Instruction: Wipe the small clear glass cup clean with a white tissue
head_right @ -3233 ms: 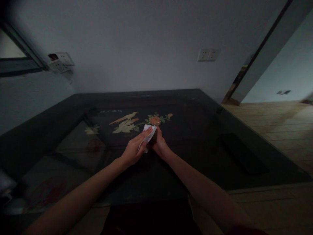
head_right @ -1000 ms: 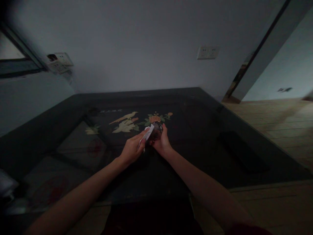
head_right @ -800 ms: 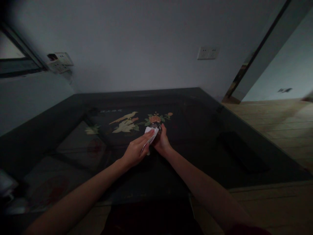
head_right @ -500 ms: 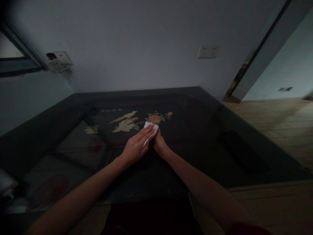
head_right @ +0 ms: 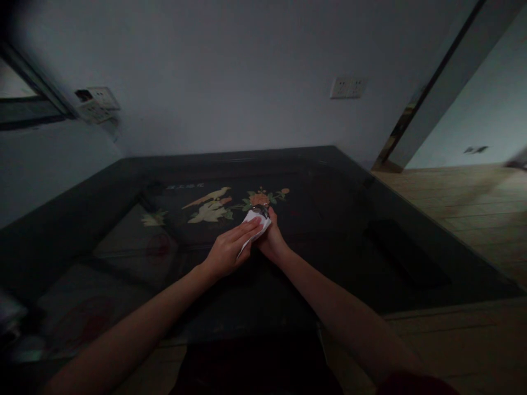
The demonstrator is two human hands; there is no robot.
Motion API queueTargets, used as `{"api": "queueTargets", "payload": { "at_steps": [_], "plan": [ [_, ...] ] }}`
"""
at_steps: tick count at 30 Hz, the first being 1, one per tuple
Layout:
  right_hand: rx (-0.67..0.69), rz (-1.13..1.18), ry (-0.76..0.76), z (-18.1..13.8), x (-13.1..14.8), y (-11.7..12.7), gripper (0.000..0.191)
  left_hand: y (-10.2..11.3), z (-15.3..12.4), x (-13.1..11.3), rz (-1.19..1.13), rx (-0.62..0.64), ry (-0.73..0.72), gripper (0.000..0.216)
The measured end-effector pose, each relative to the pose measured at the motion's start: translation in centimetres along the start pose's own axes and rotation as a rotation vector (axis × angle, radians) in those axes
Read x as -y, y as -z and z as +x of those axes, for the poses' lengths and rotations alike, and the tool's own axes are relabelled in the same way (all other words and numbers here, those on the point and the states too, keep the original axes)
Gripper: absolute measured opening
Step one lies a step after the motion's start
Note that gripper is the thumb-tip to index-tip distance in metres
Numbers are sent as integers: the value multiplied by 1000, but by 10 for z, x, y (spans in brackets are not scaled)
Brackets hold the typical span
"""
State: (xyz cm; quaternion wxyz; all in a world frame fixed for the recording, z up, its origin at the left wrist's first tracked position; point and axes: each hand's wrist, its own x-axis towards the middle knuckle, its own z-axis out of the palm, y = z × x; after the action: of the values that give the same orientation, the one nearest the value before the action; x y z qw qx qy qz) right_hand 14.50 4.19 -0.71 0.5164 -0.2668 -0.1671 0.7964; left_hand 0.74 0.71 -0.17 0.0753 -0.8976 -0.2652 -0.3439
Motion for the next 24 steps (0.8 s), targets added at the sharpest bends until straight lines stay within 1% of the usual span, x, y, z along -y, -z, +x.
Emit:
{"api": "queueTargets", "payload": {
  "at_steps": [4, 8, 13, 16, 19, 24],
  "plan": [
    [-9, 10, -18, -3, 2, -3, 55, 0, -2, 4, -18, 5, 21, 48],
    [-10, 1, -24, -4, 4, -2, 53, 1, -2, 7, -51, -17, -10, 46],
    [-4, -24, -15, -1, 1, 1, 53, 2, 0, 3, -33, -8, -20, 48],
    [21, -37, 34, -1, -3, 1, 48, 3, 3, 1, -19, -3, -21, 50],
    [41, -91, 103, -1, -9, 0, 42, 3, 5, 0, -8, 5, 15, 52],
    [7, -198, 209, 1, -16, 3, 40, 2, 7, 0, -3, 12, 93, 57]
  ]
}}
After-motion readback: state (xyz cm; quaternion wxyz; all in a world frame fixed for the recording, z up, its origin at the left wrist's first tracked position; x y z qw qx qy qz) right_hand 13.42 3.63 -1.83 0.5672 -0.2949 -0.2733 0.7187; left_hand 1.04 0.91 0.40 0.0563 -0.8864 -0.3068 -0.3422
